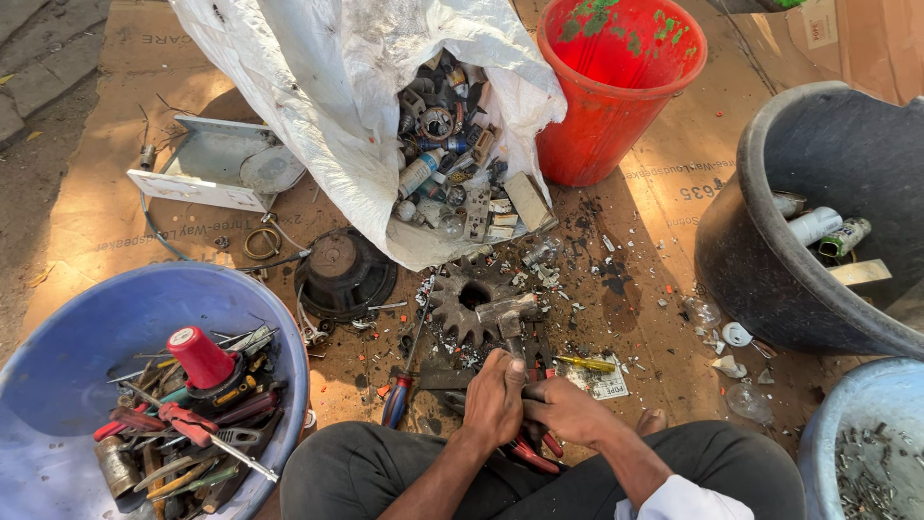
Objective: The person sits on the ground and uses a hammer and pliers to dismantle a cylindrical electronic component. They repeatedly strike the object with the hammer and use pliers to pull apart sections, separating the internal parts.
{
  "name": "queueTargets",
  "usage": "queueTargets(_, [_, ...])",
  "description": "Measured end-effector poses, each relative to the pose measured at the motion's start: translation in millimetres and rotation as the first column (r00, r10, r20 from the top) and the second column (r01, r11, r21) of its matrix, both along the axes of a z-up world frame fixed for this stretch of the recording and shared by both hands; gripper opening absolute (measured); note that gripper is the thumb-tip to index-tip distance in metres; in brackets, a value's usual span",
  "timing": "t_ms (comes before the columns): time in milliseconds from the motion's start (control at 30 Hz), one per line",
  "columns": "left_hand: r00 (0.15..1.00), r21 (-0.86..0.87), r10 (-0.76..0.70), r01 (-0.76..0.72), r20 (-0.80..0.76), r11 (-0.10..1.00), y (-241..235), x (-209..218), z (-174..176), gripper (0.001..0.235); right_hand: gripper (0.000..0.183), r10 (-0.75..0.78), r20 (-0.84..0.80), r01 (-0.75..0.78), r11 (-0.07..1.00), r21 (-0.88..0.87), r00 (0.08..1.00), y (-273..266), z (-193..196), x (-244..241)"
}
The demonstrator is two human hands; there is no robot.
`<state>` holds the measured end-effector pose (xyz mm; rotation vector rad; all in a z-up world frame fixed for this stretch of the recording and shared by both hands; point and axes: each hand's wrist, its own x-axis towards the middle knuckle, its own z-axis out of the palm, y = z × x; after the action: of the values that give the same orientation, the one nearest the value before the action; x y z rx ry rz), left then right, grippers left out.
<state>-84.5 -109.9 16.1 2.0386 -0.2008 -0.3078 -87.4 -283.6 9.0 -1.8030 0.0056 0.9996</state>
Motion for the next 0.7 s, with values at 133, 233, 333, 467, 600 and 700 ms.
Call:
queueTargets(133, [0.991,-0.142,-0.023,0.041,0.131,0.989,8.5,2.1,8.4,0.064,0.026,0.070,0.265,-0.013,0.978,-0.210,0.962,-0.7,10.4,-1.0])
queueTargets(233, [0.992,-0.054,0.020,-0.013,0.124,0.998,7.6,2.6,3.9,0.059,0.024,0.056,0.461,0.062,0.970,-0.236,0.886,10.7,8.9,-5.9])
queueTargets(333, [0.991,0.060,0.132,-0.134,0.027,0.989,1.0,1.9,-7.6,0.056,0.017,0.098,0.741,0.150,0.954,-0.261,0.665,24.6,1.1,-13.5])
queueTargets(467, [0.939,0.113,0.295,-0.278,-0.177,0.954,-8.2,7.4,-28.9,0.053,0.014,0.171,0.813,0.196,0.924,-0.329,0.557,32.2,-6.8,-22.4])
queueTargets(600, [0.949,0.135,0.225,-0.198,-0.220,0.971,-4.3,10.4,-39.4,0.054,0.016,0.065,0.765,0.183,0.955,-0.234,0.640,34.5,4.5,-18.1])
queueTargets(700, [0.971,0.127,0.153,-0.130,-0.185,0.983,2.1,17.9,-38.7,0.056,0.019,0.155,0.816,0.227,0.917,-0.329,0.557,35.4,19.2,-12.0])
